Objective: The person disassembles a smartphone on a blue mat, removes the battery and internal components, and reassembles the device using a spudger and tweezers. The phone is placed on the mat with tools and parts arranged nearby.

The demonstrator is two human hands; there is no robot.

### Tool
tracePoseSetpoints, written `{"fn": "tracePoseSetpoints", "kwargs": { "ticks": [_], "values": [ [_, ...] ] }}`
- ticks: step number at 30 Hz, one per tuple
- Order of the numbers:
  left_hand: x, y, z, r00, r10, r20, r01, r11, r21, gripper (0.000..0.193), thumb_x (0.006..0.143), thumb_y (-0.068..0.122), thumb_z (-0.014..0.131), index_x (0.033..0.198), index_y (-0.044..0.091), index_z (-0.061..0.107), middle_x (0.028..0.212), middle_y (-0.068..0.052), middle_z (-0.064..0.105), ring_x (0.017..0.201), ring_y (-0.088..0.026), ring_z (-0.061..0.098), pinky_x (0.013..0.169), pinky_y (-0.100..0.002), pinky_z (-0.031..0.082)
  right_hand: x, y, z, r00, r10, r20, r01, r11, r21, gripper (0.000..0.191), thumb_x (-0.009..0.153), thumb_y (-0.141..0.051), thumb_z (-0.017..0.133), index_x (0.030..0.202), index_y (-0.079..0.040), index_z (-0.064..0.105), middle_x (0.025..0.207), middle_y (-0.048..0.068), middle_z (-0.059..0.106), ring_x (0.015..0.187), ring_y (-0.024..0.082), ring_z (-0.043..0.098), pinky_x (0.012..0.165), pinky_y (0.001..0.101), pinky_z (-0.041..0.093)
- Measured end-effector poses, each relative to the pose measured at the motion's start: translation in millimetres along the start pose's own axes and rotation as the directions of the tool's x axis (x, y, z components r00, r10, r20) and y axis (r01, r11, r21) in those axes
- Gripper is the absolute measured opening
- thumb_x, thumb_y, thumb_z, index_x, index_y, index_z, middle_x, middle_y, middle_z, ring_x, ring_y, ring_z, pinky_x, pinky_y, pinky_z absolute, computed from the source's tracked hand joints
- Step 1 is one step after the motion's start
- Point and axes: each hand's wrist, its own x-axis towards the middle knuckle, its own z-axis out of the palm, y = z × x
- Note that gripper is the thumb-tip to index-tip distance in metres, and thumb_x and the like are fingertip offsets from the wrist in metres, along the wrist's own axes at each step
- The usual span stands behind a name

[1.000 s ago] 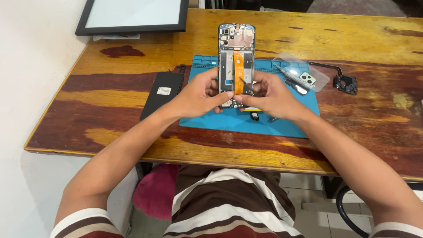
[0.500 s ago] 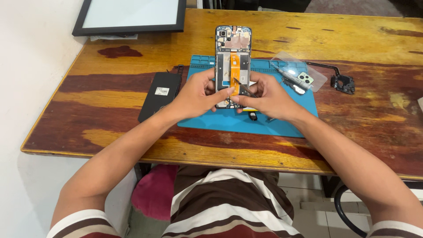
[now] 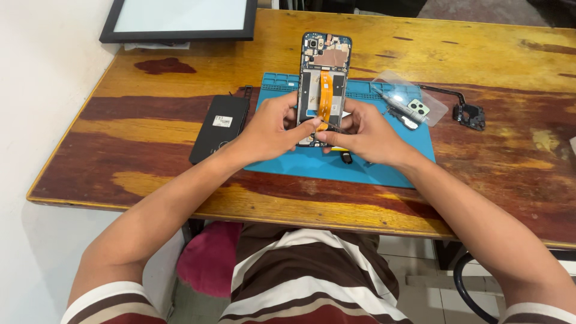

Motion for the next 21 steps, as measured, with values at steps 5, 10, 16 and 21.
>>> {"fn": "tracePoseSetpoints", "kwargs": {
  "ticks": [5,10,16,21],
  "values": [
    [-0.1,0.6,-0.9,0.998,-0.057,-0.003,0.057,0.998,-0.018,0.029,0.102,0.023,0.066,0.124,0.006,0.066,0.070,0.002,0.069,0.049,-0.001,0.053,0.042,-0.021,0.043,0.1,3.0,0.2,0.999,0.037,-0.008,-0.038,0.998,-0.046,0.035,0.095,-0.005,0.071,0.128,-0.002,0.059,0.099,0.007,0.075,0.082,0.012,0.073,0.076,0.0280,0.059],
    [-0.5,-0.5,0.4,1.000,0.008,-0.030,-0.008,1.000,-0.004,0.027,0.102,0.022,0.066,0.122,0.004,0.067,0.070,0.002,0.069,0.050,0.000,0.053,0.043,-0.021,0.043,0.0,5.9,0.8,0.999,0.039,0.015,-0.040,0.999,0.030,0.035,0.097,-0.007,0.070,0.129,-0.001,0.059,0.101,0.007,0.075,0.083,0.012,0.073,0.077,0.0289,0.060],
    [-0.3,0.0,-1.3,0.998,0.046,-0.048,-0.045,0.999,0.015,0.026,0.103,0.021,0.065,0.122,0.004,0.068,0.069,0.002,0.070,0.051,0.000,0.054,0.043,-0.021,0.044,2.1,3.9,0.4,0.999,0.049,0.023,-0.050,0.998,0.047,0.038,0.095,-0.006,0.070,0.131,-0.002,0.059,0.101,0.007,0.076,0.084,0.012,0.074,0.079,0.0289,0.061],
    [0.0,2.6,-2.4,1.000,0.007,-0.030,-0.007,1.000,0.016,0.027,0.101,0.021,0.066,0.121,0.004,0.068,0.068,0.001,0.069,0.050,-0.001,0.054,0.043,-0.022,0.044,1.6,4.0,2.6,0.999,0.037,0.009,-0.037,0.999,-0.019,0.038,0.094,-0.004,0.073,0.129,-0.001,0.060,0.099,0.009,0.077,0.084,0.013,0.074,0.080,0.0286,0.060]
  ]
}}
